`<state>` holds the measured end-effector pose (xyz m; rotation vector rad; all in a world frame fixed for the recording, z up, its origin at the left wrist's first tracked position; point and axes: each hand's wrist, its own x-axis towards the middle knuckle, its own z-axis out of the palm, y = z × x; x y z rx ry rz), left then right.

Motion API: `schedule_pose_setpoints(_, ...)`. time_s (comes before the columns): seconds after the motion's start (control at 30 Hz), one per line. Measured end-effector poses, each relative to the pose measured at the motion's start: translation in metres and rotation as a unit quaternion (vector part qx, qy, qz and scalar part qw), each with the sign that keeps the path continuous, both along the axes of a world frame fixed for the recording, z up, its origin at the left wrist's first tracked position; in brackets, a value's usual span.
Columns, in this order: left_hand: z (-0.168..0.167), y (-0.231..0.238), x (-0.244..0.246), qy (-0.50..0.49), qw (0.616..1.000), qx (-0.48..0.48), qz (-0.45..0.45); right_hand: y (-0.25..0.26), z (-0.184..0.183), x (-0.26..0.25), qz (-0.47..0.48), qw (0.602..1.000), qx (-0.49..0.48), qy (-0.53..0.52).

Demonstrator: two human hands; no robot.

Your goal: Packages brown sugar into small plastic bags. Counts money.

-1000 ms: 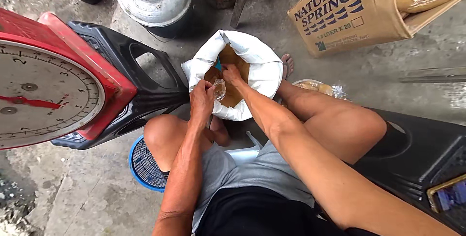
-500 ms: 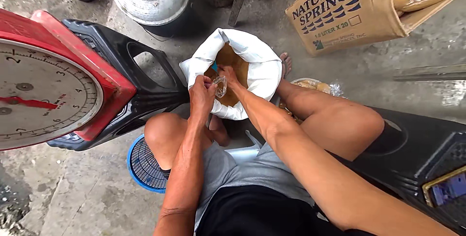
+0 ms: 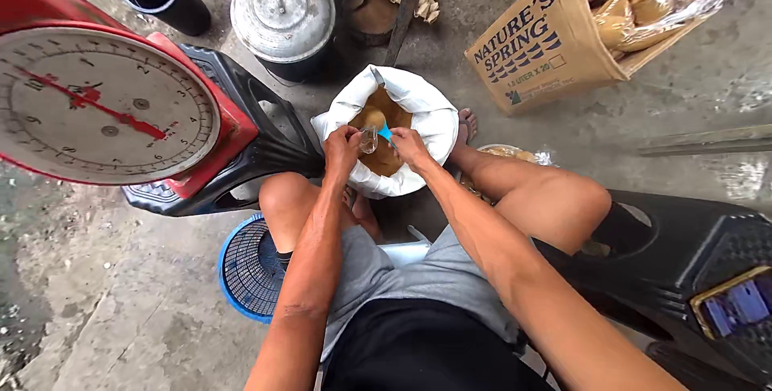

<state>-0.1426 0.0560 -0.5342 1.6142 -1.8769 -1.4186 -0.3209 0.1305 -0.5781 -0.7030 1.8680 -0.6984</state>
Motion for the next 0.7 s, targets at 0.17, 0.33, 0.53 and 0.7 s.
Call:
schedule_pose_setpoints(0.17, -0.008, 0.006, -0.006, 0.04, 0.999, 0.003, 0.01, 0.048, 0.035, -0.01, -0.044, 0.999, -0.024, -0.013)
schedule_pose_setpoints(0.33, -0.015, 0.007, -0.011, 0.067, 0.998, 0.012, 0.004, 0.086, 0.073, -0.019, -0.046, 0.998, -0.044, -0.02)
schedule_pose_setpoints(0.53, -0.014, 0.014, -0.018, 0.119, 0.992, 0.049, 0.001, 0.107, 0.107, -0.018, -0.029, 0.998, -0.046, -0.015)
schedule_pose_setpoints(0.7, -0.019, 0.015, -0.022, 0.135, 0.988, 0.073, -0.015, 0.105, 0.102, -0.013, 0.01, 1.0, -0.015, 0.005)
